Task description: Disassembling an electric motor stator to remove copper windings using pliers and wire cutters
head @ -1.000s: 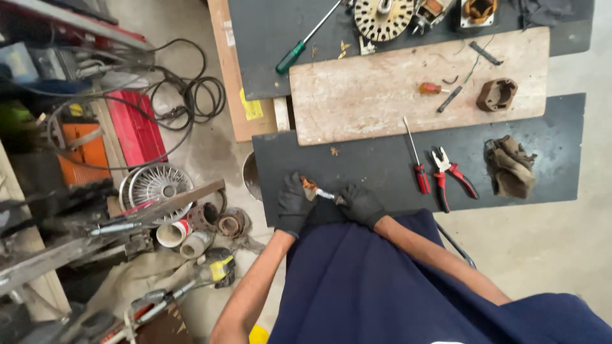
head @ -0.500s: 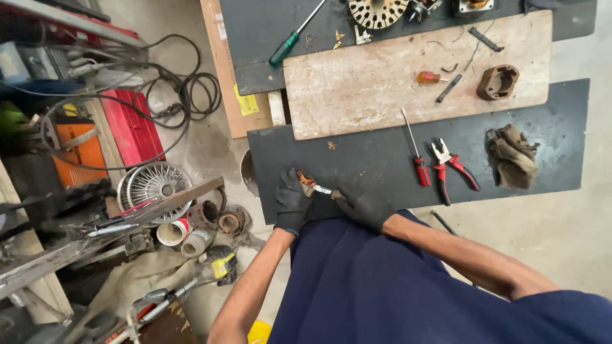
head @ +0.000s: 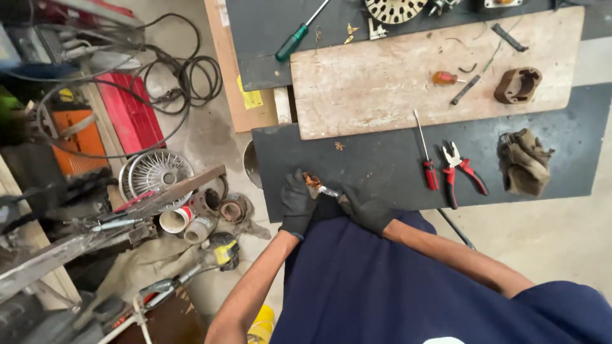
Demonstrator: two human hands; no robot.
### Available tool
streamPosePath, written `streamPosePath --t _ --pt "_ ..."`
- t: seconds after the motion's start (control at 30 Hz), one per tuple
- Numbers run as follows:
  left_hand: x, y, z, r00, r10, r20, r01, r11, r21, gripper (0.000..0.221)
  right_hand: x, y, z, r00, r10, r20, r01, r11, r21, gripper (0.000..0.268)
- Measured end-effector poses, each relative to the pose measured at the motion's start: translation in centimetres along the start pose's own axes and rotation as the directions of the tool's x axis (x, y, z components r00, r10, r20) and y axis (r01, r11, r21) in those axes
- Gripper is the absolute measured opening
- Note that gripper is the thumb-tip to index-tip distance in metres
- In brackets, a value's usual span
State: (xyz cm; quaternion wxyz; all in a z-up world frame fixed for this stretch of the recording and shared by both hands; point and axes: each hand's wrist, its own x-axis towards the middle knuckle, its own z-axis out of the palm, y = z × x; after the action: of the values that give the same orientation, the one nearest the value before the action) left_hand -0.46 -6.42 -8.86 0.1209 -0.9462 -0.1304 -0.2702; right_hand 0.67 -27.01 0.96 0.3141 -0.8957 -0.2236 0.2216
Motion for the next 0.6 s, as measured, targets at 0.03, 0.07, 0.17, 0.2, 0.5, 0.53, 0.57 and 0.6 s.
streamPosePath --t 0.03,0.07,0.17,0.2,0.5,0.53,0.57,0.6 --pt "-1.6 -0.8 1.4 1.0 0.005 -0.003 -0.005 1.0 -0.007 0.044 -0.3 0.4 0.9 1.0 0.006 -0.007 -0.006 1.0 -0.001 0.04" --pt "-3.1 -1.5 2.8 1.0 0.021 0.016 -0.02 0.998 -0.055 0.047 -0.5 0.8 1.7 0.999 -0.008 -0.044 0.007 1.0 -0.024 0.041" --pt "-0.2 -2.0 0.3 0.992 0.107 0.071 -0.096 0.984 -0.153 0.051 0.3 0.6 1.0 0.997 -0.045 -0.066 0.042 0.998 -0.056 0.045" --pt "1.9 -2.1 -1.7 0.975 0.197 0.105 -0.17 0.96 -0.222 0.053 0.3 0.0 0.6 0.997 -0.043 -0.06 0.04 0.997 -0.06 0.049" --pt "11.9 0.1 -11.5 0.903 -0.063 0.426 0.209 0.929 -0.305 0.031 0.7 4.7 6.2 0.995 -0.081 -0.061 0.073 0.989 -0.131 0.061" --pt "8.6 -0.9 -8.3 0.903 -0.066 0.424 0.212 0.928 -0.306 0.031 0.5 6.1 8.4 0.995 -0.084 -0.061 0.075 0.988 -0.135 0.061" --pt "5.3 -1.8 -5.0 0.951 0.102 0.291 0.004 0.94 -0.341 0.041 0.6 7.7 10.6 0.994 -0.086 -0.065 0.069 0.971 -0.229 0.053" --pt "1.5 -3.1 -2.3 0.947 0.276 0.167 -0.206 0.915 -0.346 0.062 -0.4 8.6 13.2 0.995 -0.077 -0.058 0.056 0.949 -0.31 0.046"
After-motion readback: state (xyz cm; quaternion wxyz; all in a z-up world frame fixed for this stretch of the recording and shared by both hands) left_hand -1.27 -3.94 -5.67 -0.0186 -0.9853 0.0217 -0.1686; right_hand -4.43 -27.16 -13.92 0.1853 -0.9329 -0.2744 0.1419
